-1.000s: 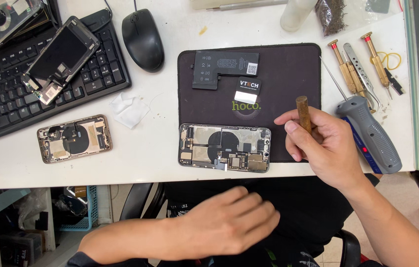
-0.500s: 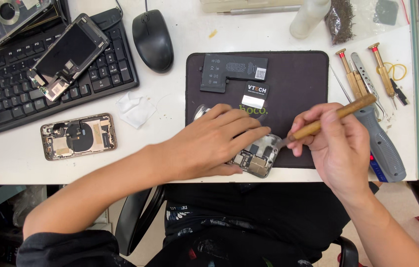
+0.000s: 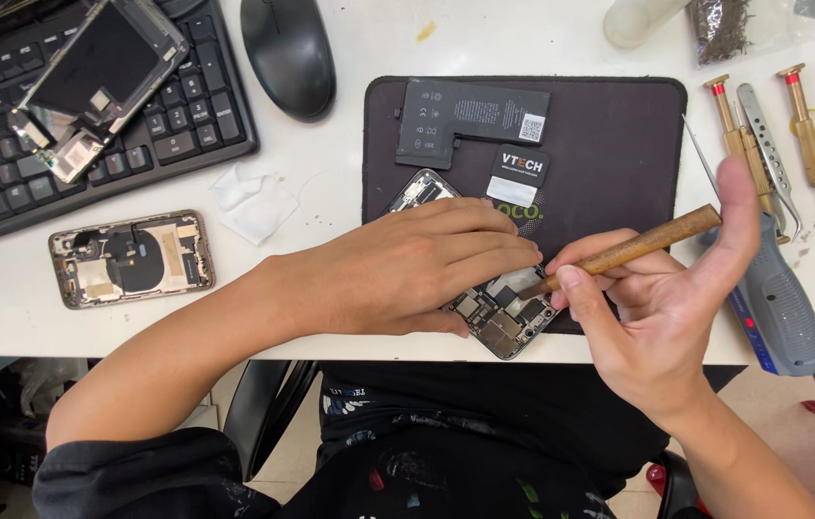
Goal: The person uses a screwdriver and a wooden stick to manipulate components inside a disassembled smartphone. They then apply a liquid from a bottle onto the internal parts.
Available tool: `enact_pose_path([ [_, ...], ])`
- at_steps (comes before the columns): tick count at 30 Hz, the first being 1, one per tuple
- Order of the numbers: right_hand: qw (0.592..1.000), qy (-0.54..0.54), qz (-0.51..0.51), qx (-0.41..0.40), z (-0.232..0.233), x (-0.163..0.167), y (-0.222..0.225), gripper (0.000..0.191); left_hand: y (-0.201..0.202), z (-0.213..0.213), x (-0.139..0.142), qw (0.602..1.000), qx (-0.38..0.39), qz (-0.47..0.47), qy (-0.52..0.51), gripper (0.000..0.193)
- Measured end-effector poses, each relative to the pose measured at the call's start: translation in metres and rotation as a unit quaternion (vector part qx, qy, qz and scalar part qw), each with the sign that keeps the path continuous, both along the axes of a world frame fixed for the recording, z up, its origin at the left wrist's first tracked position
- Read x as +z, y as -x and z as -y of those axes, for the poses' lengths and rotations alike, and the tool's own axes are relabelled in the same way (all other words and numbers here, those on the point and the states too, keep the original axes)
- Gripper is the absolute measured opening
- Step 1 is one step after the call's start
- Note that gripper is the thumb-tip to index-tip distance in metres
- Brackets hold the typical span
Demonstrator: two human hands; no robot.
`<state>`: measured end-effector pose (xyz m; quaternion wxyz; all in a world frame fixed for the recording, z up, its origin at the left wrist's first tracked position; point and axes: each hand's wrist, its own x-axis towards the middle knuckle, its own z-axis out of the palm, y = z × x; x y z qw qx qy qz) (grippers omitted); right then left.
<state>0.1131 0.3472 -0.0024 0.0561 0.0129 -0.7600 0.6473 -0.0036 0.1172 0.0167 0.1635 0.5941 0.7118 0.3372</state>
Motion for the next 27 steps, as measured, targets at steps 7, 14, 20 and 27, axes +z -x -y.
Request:
enact_pose_path([
  [7,0.998,-0.062,-0.008,-0.003,-0.002,-0.011,-0.003,0.079,0.006,0.005,-0.015,1.000,0.003,-0.001,-0.009,0.082],
  [14,0.992,-0.112,-0.032,-0.043,0.012,-0.011,-0.003,0.072,0.009,0.007,-0.020,1.000,0.007,0.001,-0.017,0.083],
  [20,0.989,-0.134,0.004,-0.065,0.016,-0.007,0.000,0.067,0.010,0.007,-0.022,1.000,0.011,-0.001,-0.015,0.082],
  [27,0.991,-0.128,0.005,-0.046,0.014,-0.007,0.002,0.063,0.010,0.006,-0.023,1.000,0.013,-0.005,-0.017,0.082],
])
